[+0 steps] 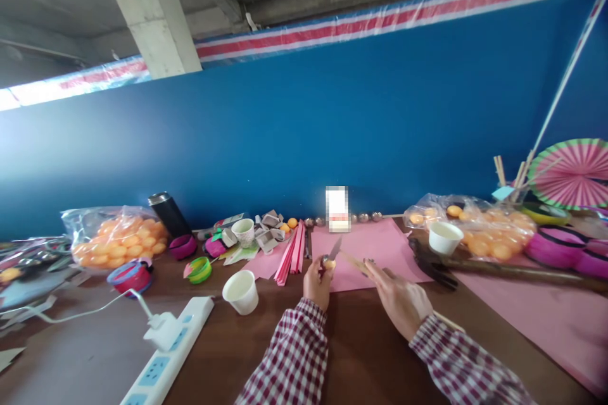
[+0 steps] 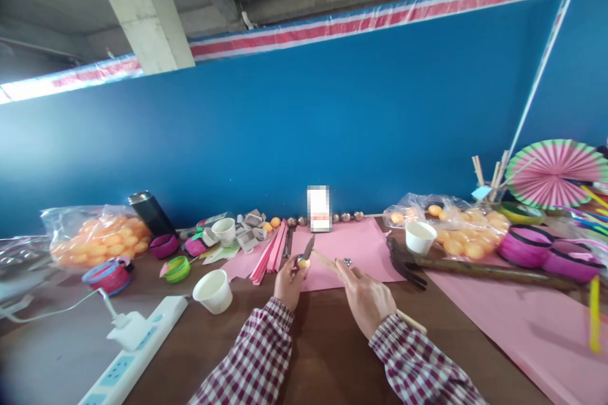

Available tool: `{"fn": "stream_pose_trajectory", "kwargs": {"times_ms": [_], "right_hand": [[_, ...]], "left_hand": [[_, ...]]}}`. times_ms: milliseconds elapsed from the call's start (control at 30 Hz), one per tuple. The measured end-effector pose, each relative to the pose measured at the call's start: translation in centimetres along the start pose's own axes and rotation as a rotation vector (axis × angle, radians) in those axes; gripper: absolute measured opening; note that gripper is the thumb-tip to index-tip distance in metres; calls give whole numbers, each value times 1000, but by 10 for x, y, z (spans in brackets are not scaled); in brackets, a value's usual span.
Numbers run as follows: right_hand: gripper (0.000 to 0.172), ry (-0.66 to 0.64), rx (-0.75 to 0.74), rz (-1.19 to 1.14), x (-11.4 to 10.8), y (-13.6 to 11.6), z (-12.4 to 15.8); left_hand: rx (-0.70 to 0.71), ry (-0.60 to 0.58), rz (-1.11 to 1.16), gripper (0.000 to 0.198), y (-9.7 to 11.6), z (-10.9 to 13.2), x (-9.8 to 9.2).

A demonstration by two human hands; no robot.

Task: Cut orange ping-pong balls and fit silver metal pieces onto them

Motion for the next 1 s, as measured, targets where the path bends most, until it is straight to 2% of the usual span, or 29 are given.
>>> {"fn": "stream_pose_trajectory", "kwargs": {"times_ms": [200,300,500,600,800,1000], "right_hand": [[39,30,-6,31,-1,-3,1],[39,0,-24,56,-1,-4,2],[39,21,-16,27,-1,-3,1],[38,-7,-33,41,0,-4,1],[33,-32,-9,16,1,-7,1],[35,-71,-8,1,3,-11,3]], "left_hand": [[68,32,-167,37,-3,1,-2],[72,42,-176,36,-2,1,-2],[105,97,-178,36,2,1,-5],[87,96,-158,30,0,1,-5],[56,101,-182,32,-7,1,-5],[41,118,-200,32,-2,0,-5]]}}
Point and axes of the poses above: each hand's wrist, its own z-axis away from the middle knuckle, its own x-axis out of the palm, y = z × x, the point moved 2 cm from there along -z, towards the middle knuckle, and after that the axes turned 4 degrees about x, right-handed, at the moved point
